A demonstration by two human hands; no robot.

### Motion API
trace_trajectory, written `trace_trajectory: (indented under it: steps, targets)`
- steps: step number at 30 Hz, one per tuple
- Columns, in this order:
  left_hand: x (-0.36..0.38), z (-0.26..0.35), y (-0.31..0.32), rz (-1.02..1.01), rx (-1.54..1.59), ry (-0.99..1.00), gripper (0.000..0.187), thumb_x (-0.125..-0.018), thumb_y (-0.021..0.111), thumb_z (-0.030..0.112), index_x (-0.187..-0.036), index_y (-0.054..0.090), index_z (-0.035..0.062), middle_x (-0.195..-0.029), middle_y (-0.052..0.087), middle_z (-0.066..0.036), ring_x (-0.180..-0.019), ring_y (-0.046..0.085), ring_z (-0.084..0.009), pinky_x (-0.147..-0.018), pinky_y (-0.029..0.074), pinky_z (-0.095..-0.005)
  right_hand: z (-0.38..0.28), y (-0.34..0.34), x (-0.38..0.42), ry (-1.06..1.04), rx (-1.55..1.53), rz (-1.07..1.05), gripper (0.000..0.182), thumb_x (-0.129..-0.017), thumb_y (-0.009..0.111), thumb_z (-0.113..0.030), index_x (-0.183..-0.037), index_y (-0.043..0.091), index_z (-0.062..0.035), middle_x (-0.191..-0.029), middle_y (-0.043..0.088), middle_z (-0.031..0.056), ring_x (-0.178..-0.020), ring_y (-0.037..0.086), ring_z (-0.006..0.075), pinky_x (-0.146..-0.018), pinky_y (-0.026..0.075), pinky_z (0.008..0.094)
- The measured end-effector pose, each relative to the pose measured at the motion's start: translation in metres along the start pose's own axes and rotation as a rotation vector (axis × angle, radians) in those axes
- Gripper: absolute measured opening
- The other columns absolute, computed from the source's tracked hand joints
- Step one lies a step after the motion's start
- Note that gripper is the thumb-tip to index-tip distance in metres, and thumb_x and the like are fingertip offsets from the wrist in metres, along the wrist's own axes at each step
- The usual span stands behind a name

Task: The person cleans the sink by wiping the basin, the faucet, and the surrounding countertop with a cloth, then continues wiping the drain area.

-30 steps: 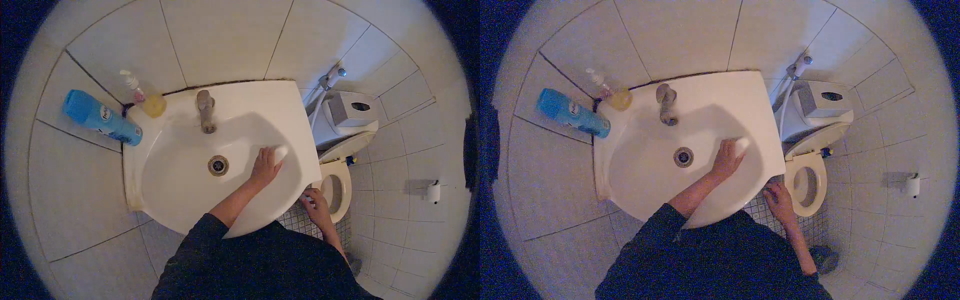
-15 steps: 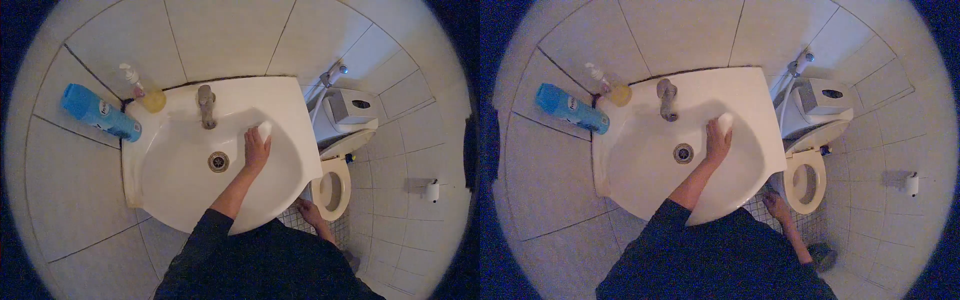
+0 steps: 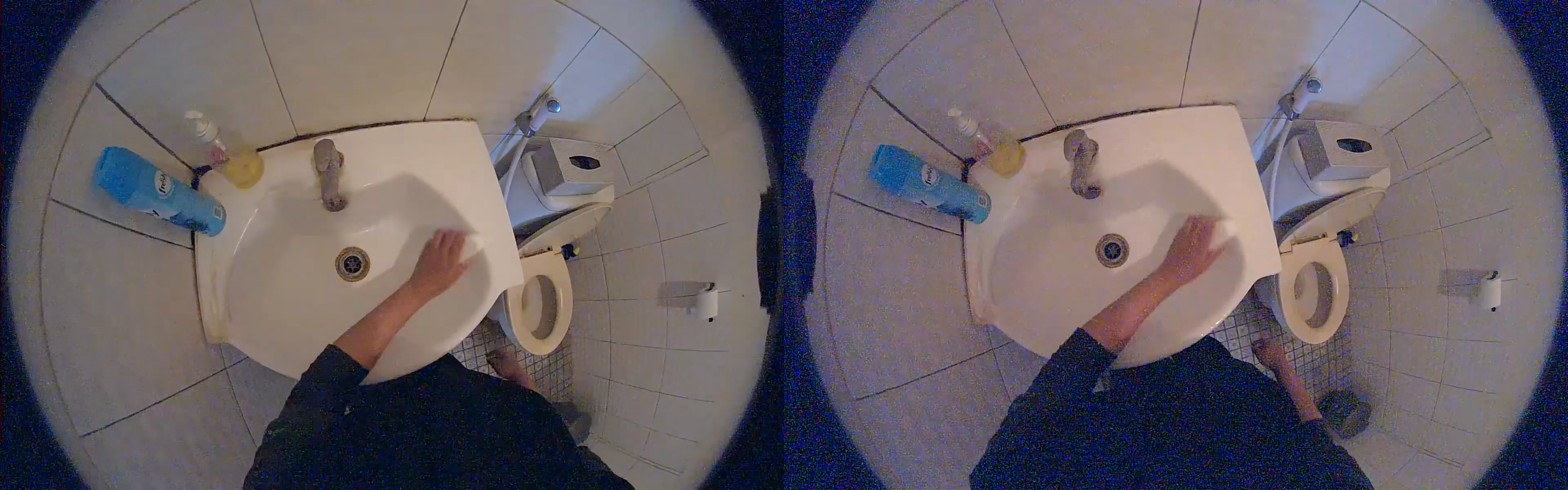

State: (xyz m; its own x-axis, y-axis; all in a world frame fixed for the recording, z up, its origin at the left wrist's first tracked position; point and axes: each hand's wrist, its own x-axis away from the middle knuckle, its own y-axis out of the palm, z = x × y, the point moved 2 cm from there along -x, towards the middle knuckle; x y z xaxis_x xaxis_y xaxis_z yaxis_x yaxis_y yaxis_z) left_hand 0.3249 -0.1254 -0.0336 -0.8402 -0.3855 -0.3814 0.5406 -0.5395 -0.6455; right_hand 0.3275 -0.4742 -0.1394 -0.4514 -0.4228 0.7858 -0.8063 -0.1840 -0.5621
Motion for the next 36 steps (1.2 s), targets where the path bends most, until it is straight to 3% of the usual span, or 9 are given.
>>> trace_trajectory:
  steps: [5, 10, 13, 15, 21, 24, 27, 31, 36]
  targets:
    - [-0.016, 0.001, -0.004, 0.180, -0.199, -0.174, 0.057, -0.077, 0.057, 0.034, -0.114, 0.042, -0.0058, -0.113, 0.045, -0.025, -0.104, 0.043, -0.0406, -0.090, 0.036, -0.0459, 0.045, 0.035, 0.007, -0.132, 0.053, 0.185, 0.029, -0.081, 0.046, -0.033, -0.091, 0.060, -0.0089, -0.093, 0.060, 0.0166, -0.087, 0.057, 0.0335, -0.076, 0.045, 0.0416]
    - [0.013, 0.014, 0.008, -0.071, -0.019, 0.269, 0.054, -0.076, 0.059, 0.032, -0.112, 0.042, -0.0060, -0.110, 0.045, -0.025, -0.102, 0.043, -0.0407, -0.088, 0.036, -0.0462, 0.020, 0.013, 0.021, 0.090, 0.003, 0.063, 0.033, -0.082, 0.043, -0.037, -0.083, 0.062, -0.0097, -0.088, 0.061, 0.0163, -0.083, 0.058, 0.0338, -0.069, 0.046, 0.0426]
    - [-0.007, -0.020, -0.006, 0.087, -0.087, -0.124, 0.056, -0.074, 0.063, 0.026, -0.111, 0.040, -0.0080, -0.108, 0.046, -0.024, -0.102, 0.042, -0.0421, -0.092, 0.034, -0.0467, 0.032, 0.016, 0.017, 0.165, -0.197, 0.048, 0.031, -0.080, 0.048, -0.040, -0.084, 0.063, -0.0126, -0.092, 0.061, 0.0146, -0.083, 0.058, 0.0334, -0.071, 0.046, 0.0439]
    - [-0.001, -0.020, 0.006, 0.192, -0.107, -0.110, 0.056, -0.074, 0.062, 0.027, -0.112, 0.039, -0.0085, -0.108, 0.045, -0.025, -0.102, 0.042, -0.0434, -0.092, 0.034, -0.0470, 0.070, 0.049, -0.018, -0.453, 0.601, 0.170, 0.029, -0.079, 0.051, -0.040, -0.089, 0.063, -0.0150, -0.092, 0.062, 0.0132, -0.083, 0.059, 0.0320, -0.073, 0.046, 0.0445]
    - [0.028, -0.029, 0.004, -0.070, -0.096, 0.111, 0.049, -0.077, 0.059, 0.021, -0.112, 0.037, -0.0059, -0.105, 0.044, -0.027, -0.099, 0.041, -0.0430, -0.091, 0.032, -0.0480, 0.038, 0.029, -0.004, -0.048, 0.116, 0.038, 0.029, -0.082, 0.047, -0.029, -0.098, 0.057, -0.0064, -0.097, 0.059, 0.0175, -0.095, 0.054, 0.0340, -0.080, 0.044, 0.0420]
    - [0.008, -0.056, -0.005, 0.182, -0.039, -0.213, 0.054, -0.079, 0.058, 0.026, -0.113, 0.036, -0.0096, -0.109, 0.044, -0.028, -0.103, 0.042, -0.0428, -0.091, 0.035, -0.0474, 0.018, 0.012, 0.011, 0.146, -0.271, 0.135, 0.030, -0.079, 0.050, -0.028, -0.099, 0.057, -0.0067, -0.096, 0.060, 0.0175, -0.092, 0.056, 0.0343, -0.079, 0.045, 0.0419]
    - [0.024, -0.033, 0.020, 0.071, -0.089, -0.161, 0.054, -0.076, 0.060, 0.027, -0.111, 0.038, -0.0082, -0.108, 0.044, -0.027, -0.102, 0.042, -0.0428, -0.090, 0.035, -0.0473, 0.042, 0.033, -0.013, 0.033, 0.196, 0.050, 0.035, -0.079, 0.048, -0.043, -0.100, 0.061, -0.0177, -0.092, 0.062, 0.0126, -0.084, 0.059, 0.0346, -0.073, 0.046, 0.0476]
    - [0.027, -0.035, 0.004, -0.082, -0.112, 0.002, 0.054, -0.077, 0.059, 0.027, -0.113, 0.038, -0.0080, -0.108, 0.044, -0.027, -0.103, 0.042, -0.0428, -0.091, 0.034, -0.0480, 0.037, 0.030, -0.020, -0.015, 0.002, 0.076, 0.033, -0.080, 0.047, -0.040, -0.097, 0.061, -0.0159, -0.090, 0.062, 0.0135, -0.080, 0.059, 0.0357, -0.071, 0.046, 0.0475]
    - [0.030, -0.067, 0.015, 0.189, -0.288, -0.399, 0.052, -0.082, 0.054, 0.029, -0.115, 0.037, -0.0075, -0.112, 0.044, -0.023, -0.103, 0.043, -0.0415, -0.088, 0.037, -0.0458, -0.065, -0.077, 0.007, -0.097, -0.352, 0.899, 0.022, -0.083, 0.049, -0.021, -0.084, 0.059, -0.0007, -0.079, 0.061, 0.0139, -0.068, 0.058, 0.0246, -0.062, 0.044, 0.0336]
